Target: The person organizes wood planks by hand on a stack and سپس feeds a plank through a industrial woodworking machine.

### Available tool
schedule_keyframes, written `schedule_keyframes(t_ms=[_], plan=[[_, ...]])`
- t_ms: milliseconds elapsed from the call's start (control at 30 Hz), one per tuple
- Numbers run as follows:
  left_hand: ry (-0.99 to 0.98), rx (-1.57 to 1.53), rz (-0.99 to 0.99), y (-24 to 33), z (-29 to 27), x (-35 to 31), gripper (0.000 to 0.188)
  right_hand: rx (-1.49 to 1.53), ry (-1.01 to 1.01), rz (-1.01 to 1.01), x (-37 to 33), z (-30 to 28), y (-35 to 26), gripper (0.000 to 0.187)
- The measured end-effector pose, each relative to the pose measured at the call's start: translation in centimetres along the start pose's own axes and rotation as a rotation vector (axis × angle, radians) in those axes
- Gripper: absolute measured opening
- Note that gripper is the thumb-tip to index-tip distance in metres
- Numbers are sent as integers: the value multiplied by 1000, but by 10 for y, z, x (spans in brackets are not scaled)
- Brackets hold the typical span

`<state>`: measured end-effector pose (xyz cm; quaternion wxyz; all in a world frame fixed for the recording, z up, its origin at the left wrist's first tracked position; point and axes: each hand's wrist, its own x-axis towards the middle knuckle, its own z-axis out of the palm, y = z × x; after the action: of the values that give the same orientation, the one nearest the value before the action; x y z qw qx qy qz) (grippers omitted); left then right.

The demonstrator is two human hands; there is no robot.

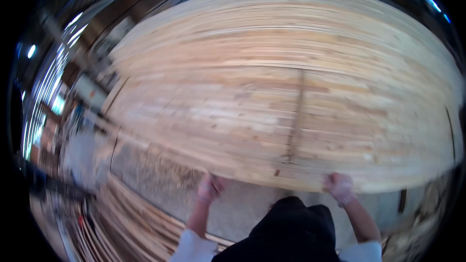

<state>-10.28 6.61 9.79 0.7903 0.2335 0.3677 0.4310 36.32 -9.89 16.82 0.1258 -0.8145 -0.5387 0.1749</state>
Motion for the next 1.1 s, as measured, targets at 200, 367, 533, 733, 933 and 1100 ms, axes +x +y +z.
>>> schedule_keyframes(t_ms=[200,367,533,733,933,1100], plan=[[-635,-135,-723,-152,92,2,51,139,-257,-157,17,33,-107,47],[-704,762,0,-195,73,15,43,61,-242,-489,15,68,-159,45],[-494,627,-59,-112,21,4,34,28,-316,-400,14,44,-96,44],[123,-19,-71,-49,8,-26,48,-127,-632,69,2,-10,-2,53],[-145,-14,-321,-91,36,-33,51,37,-602,-233,2,44,-59,46],[-143,192,-437,-174,80,-15,51,-18,-620,-609,50,47,-136,37]])
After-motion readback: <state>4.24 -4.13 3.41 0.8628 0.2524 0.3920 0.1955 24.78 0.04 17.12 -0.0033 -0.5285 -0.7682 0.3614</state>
